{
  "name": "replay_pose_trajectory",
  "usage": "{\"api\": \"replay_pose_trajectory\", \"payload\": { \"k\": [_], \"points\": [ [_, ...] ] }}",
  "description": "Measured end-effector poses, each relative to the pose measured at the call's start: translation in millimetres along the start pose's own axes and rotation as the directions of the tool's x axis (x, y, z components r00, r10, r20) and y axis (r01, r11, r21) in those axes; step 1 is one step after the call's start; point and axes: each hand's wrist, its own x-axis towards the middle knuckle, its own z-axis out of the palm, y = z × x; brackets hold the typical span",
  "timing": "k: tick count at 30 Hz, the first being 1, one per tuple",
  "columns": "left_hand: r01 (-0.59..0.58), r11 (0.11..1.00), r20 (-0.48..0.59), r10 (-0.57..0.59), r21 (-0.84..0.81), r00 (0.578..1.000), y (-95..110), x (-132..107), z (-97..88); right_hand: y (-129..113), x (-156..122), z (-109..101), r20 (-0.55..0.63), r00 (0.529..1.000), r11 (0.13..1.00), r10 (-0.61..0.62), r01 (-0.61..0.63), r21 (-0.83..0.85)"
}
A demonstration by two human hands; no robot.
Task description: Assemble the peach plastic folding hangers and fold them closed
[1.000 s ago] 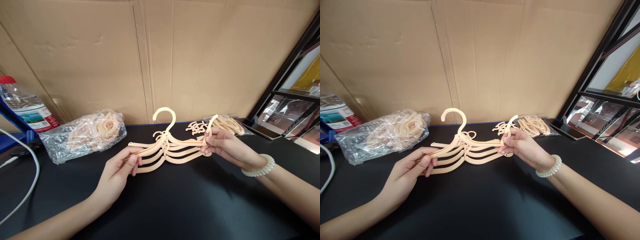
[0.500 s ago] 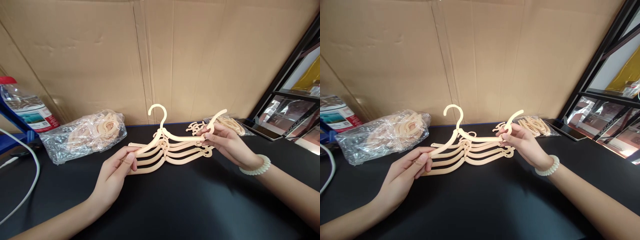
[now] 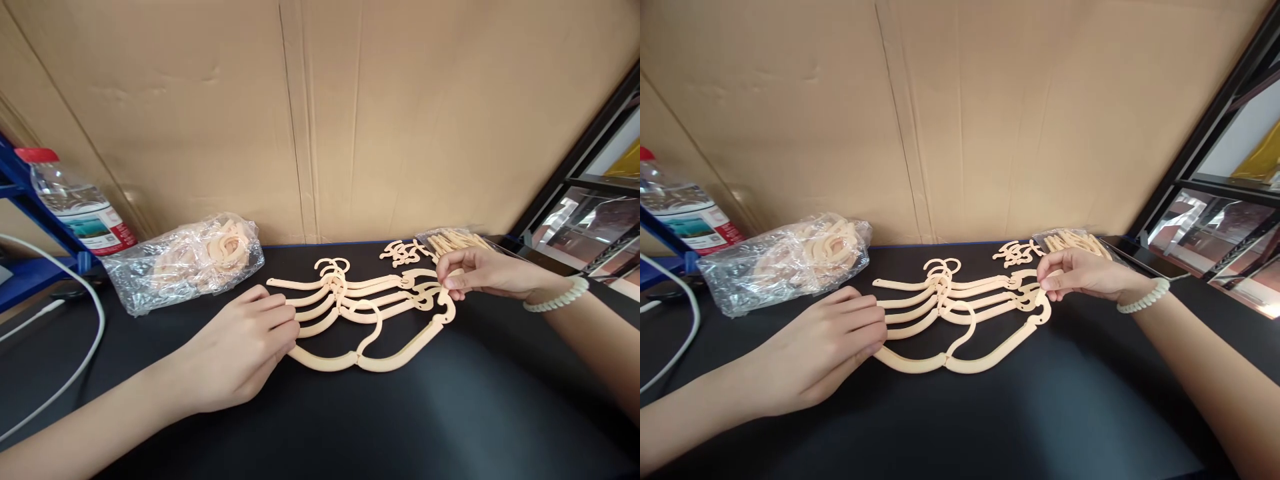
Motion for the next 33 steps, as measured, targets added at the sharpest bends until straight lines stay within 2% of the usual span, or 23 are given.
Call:
{"api": "replay_pose_trajectory", "payload": {
  "k": [5,8,12,16,19,21,22,23,24,25,27,29,31,33],
  "points": [
    [-0.023,0.996,-0.026,0.026,0.083,0.999,-5,-1,2.1,-5,1,5,-0.062,0.993,0.93,-0.099,0.07,-0.361],
    [-0.001,0.993,-0.017,0.003,0.117,1.0,-9,-2,3.7,-2,3,4,-0.1,0.992,0.893,-0.076,0.023,-0.449],
    [0.024,0.953,0.026,-0.033,0.303,0.999,-6,-2,7.4,1,4,6,-0.071,0.996,0.861,-0.049,0.006,-0.508],
    [0.117,0.915,-0.041,-0.11,0.386,0.993,16,1,8.4,3,3,9,-0.083,0.994,0.805,-0.077,0.013,-0.592],
    [0.13,0.957,-0.115,-0.104,0.26,0.988,44,-5,15.6,4,5,15,-0.15,0.982,0.746,-0.114,-0.015,-0.665],
    [0.112,0.977,-0.038,-0.107,0.183,0.994,58,-14,29.9,3,6,28,-0.223,0.954,0.696,-0.2,-0.021,-0.717],
    [0.109,0.982,-0.045,-0.104,0.153,0.994,62,-19,39.9,2,6,37,-0.261,0.927,0.675,-0.267,-0.014,-0.738],
    [0.101,0.987,-0.091,-0.09,0.124,0.992,64,-24,50.9,1,6,49,-0.279,0.893,0.661,-0.353,0.027,-0.75],
    [0.123,0.987,-0.077,-0.115,0.105,0.99,64,-29,62.0,0,7,61,-0.288,0.852,0.66,-0.438,0.087,-0.746],
    [0.151,0.984,-0.047,-0.147,0.098,0.988,61,-33,72.1,0,7,75,-0.266,0.843,0.657,-0.467,0.13,-0.743],
    [0.18,0.98,-0.036,-0.177,0.087,0.984,55,-38,85.8,3,7,98,-0.167,0.87,0.603,-0.464,0.172,-0.779],
    [0.176,0.982,-0.045,-0.173,0.067,0.984,51,-38,88.7,8,7,113,-0.058,0.911,0.547,-0.408,0.193,-0.815],
    [0.173,0.984,-0.048,-0.171,0.041,0.984,50,-34,82.7,13,10,120,-0.019,0.935,0.514,-0.353,0.177,-0.839],
    [0.19,0.981,-0.051,-0.188,0.028,0.981,53,-28,72.7,17,13,119,-0.036,0.946,0.502,-0.321,0.138,-0.854]
  ]
}}
